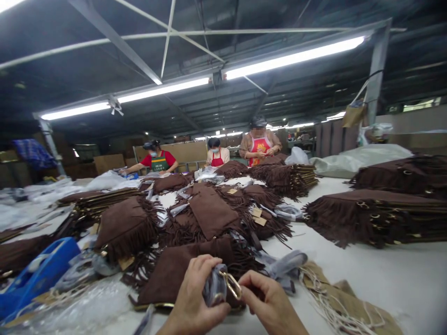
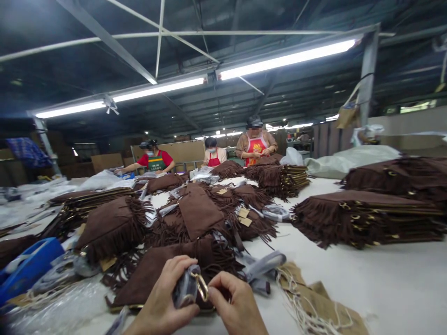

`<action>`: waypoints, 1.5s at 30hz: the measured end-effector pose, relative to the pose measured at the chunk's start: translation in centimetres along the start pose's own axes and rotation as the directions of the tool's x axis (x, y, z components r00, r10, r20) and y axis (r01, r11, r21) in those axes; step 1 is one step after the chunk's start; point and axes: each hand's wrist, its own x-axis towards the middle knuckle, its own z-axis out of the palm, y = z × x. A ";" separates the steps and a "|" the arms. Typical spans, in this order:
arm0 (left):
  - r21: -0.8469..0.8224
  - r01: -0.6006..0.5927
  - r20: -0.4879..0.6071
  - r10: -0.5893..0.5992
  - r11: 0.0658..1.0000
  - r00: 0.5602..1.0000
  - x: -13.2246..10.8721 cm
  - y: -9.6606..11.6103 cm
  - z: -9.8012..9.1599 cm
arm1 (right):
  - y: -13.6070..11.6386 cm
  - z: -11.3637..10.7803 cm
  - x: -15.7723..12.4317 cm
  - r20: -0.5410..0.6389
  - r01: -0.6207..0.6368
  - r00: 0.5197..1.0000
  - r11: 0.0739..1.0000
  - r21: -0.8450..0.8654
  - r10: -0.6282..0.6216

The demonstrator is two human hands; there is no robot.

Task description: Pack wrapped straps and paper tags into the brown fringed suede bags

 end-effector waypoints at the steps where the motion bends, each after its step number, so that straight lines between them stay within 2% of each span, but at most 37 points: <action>1: -0.005 0.003 0.004 -0.003 1.000 1.000 0.0 -0.1 0.1 | 0.1 0.1 0.0 -0.006 -0.008 1.000 1.000 0.007 0.008; 5: -0.033 -0.035 0.000 0.035 0.999 0.999 -0.2 -0.1 0.5 | 0.2 0.7 0.0 0.015 -0.035 0.999 0.996 0.085 0.034; 9: -0.013 -0.111 -0.078 0.110 0.994 0.991 -0.5 -0.4 1.1 | 0.1 1.4 -0.1 0.044 -0.061 0.998 0.973 0.221 0.052; 12: 0.018 -0.168 -0.088 0.168 0.986 0.982 -0.8 -1.0 1.7 | 0.3 1.9 -0.1 0.050 -0.055 0.998 0.962 0.268 0.043; 18: 0.061 -0.221 -0.002 0.222 0.973 0.975 -1.3 -2.2 2.6 | 1.8 2.7 0.1 -0.002 -0.030 0.999 0.953 0.302 0.032; 25: -0.027 -0.199 0.058 0.200 0.980 0.978 -1.1 -1.8 2.1 | 1.9 2.9 -0.1 -0.005 -0.024 1.000 0.958 0.287 0.026; 30: -0.087 -0.191 0.208 0.205 0.978 0.956 -0.6 -1.6 2.3 | 1.1 2.3 -0.3 -0.118 0.106 0.989 0.984 0.144 -0.089; 32: -0.151 -0.139 0.268 0.176 0.979 0.947 -0.3 -1.0 2.0 | 0.9 1.9 -0.1 -0.103 0.111 0.990 0.985 0.133 -0.098; 35: -0.307 0.019 0.336 0.090 0.952 0.938 0.3 0.4 1.3 | 0.8 1.4 0.3 -0.028 0.025 0.999 0.974 0.225 -0.020; 37: -0.424 0.167 0.367 0.000 0.890 0.930 0.9 0.9 1.3 | 1.0 1.3 0.6 0.004 -0.052 0.999 0.959 0.279 0.053; 40: -0.547 0.369 0.422 -0.134 0.752 0.897 1.6 0.9 2.4 | 1.7 1.5 1.1 -0.027 -0.094 0.994 0.940 0.329 0.109; 43: -0.620 0.407 0.410 -0.165 0.671 0.897 1.8 0.4 3.8 | 2.5 1.6 1.4 -0.066 -0.094 0.989 0.918 0.386 0.129; 45: -0.621 0.372 0.328 -0.203 0.690 0.923 1.8 -0.1 4.5 | 2.8 1.2 1.6 -0.085 -0.107 0.984 0.909 0.403 0.153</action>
